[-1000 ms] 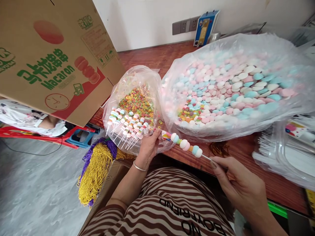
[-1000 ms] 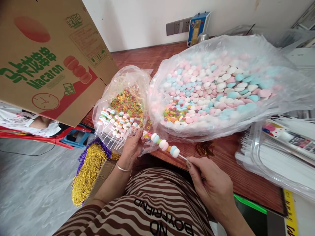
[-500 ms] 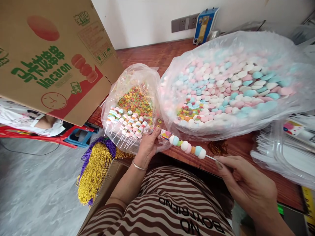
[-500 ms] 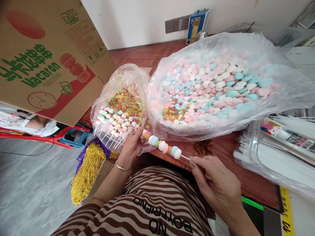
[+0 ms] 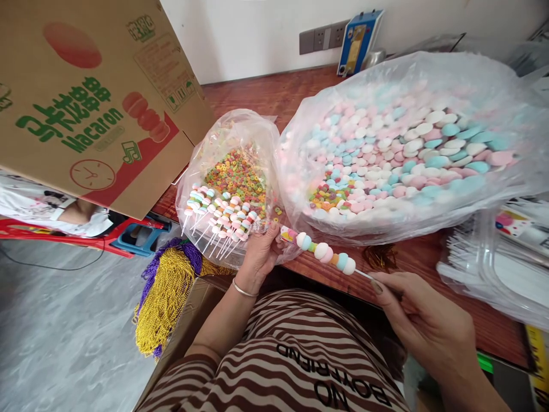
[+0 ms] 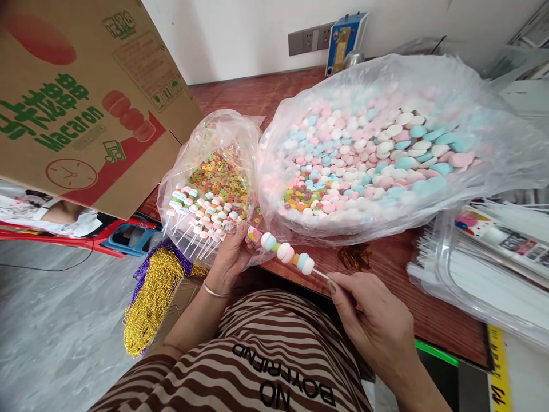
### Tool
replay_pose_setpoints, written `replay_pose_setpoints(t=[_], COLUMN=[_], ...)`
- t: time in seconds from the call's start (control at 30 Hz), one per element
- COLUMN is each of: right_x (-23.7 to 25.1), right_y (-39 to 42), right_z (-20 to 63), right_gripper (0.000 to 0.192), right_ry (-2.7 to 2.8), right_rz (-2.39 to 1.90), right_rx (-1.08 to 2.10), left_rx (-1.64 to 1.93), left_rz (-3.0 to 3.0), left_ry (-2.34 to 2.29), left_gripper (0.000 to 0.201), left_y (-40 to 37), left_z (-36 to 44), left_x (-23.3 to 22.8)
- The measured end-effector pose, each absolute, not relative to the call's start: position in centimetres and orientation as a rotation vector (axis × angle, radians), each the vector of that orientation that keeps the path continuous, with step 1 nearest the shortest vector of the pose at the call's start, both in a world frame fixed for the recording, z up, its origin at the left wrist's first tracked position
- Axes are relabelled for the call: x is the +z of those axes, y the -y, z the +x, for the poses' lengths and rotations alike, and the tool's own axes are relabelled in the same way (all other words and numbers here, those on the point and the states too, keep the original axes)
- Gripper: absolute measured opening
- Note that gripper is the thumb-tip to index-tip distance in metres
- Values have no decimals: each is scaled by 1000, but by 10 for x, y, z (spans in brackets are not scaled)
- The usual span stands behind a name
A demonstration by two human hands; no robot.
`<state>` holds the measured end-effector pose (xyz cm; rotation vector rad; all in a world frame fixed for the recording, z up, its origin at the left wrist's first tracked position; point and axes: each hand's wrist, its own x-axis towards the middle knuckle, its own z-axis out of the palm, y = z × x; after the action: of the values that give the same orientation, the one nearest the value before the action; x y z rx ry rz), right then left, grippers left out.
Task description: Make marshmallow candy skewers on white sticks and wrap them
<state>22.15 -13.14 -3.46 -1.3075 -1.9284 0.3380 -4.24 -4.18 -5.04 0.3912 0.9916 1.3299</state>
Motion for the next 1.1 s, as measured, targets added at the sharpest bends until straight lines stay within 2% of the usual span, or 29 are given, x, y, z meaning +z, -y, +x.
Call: replay_pose_setpoints(t=[0.13,0.23,0.9,1.1], right_x=[-34,-31,-35,-34], right_y=[129,127,131,137], right_z=[221,221,210,207], right_gripper=[22,24,26,31], right_ry=[1984,2021,1944,2017], right_rz=[-1166,-1064,-1138,-1076], right_rx=[-6,-130,-359,-429], left_rx=[1343,1335,1235,1323], left_rz=[390,391,223,230], left_ry=[-1022,-1052,-941,-985], left_gripper=[51,50,53,54], left_y=[42,42,49,49], left_z=[-39,-39,-29,-19], left_x=[-52,-50,-47,-51])
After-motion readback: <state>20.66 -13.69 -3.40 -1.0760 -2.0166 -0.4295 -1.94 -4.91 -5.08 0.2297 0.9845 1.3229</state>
